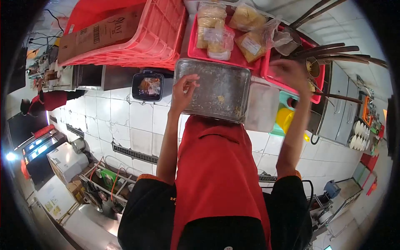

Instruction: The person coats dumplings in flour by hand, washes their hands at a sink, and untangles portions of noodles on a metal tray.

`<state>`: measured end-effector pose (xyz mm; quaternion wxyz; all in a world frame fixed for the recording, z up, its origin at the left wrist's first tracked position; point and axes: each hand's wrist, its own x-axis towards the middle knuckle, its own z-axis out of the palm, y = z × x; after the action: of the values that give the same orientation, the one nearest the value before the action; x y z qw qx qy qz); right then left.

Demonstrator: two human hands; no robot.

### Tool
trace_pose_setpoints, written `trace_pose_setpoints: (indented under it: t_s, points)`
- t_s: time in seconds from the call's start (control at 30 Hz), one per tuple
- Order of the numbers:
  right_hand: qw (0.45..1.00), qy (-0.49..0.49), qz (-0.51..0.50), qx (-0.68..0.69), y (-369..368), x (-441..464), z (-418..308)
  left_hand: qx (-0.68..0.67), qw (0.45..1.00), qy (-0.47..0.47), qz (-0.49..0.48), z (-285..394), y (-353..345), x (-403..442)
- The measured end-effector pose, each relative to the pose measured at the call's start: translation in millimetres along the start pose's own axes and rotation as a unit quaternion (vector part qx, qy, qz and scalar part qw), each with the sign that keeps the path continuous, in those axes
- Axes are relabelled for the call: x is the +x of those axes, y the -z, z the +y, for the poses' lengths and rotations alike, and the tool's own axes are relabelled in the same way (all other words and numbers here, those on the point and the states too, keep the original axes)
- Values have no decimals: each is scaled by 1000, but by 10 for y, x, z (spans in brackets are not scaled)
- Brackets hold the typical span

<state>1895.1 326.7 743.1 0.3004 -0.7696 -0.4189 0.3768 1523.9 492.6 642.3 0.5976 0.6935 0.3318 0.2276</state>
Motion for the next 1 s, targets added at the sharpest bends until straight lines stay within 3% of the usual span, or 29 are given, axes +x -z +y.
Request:
trace_pose_setpoints:
  t_s: [0.03, 0.07, 0.13, 0.2, 0.27, 0.4, 0.43, 0.5, 0.57, 0.6, 0.67, 0.7, 0.77, 0.87, 1.0]
  points:
    - [995, 44, -84, -21, -286, 196, -1, 7, 1000, 8, -6, -27, 10, -45]
    - [989, 131, -62, -37, -706, 534, 462, 14, 1000, 17, -10, -42, 9, -108]
    - [990, 87, -102, -50, -1119, 983, 497, 14, 999, 30, -5, 37, -19, -238]
    - [962, 185, 187, -75, -1407, 1302, 457, 11, 999, 41, 3, 71, -54, -350]
    - [954, 179, 223, -94, -1333, 1540, 91, 11, 998, 62, -18, 72, -64, -456]
    - [956, 223, 189, -19, -1457, 2411, 367, -15, 997, 48, -64, -149, -93, -574]
    - [984, 158, 51, -71, -1506, 2718, 632, -26, 996, 36, -72, -184, -114, -565]
    - [984, 90, -89, -124, -1530, 2763, 613, -37, 996, 23, -77, -279, -158, -513]
    - [951, 24, -176, -253, -1523, 2444, 273, -100, 986, 118, -65, -417, -211, -441]
    - [933, 4, -205, -296, -1551, 2371, 208, -102, 986, 117, -62, -482, -230, -376]
    - [951, 141, 21, -275, -1724, 2358, 313, -74, 993, 60, -63, -597, -262, -214]
    - [950, 142, 20, -277, -1748, 2351, 324, -76, 993, 60, -62, -652, -278, -130]
    - [962, 238, 56, -123, -1797, 2227, 223, -35, 997, 47, -57, -722, -311, 61]
    - [976, 214, 18, -48, -1972, 2118, 114, -31, 999, 12, -26, -692, -360, 351]
    - [943, 271, 111, -159, -2086, 2121, 289, -22, 999, 34, -28, -542, -453, 470]
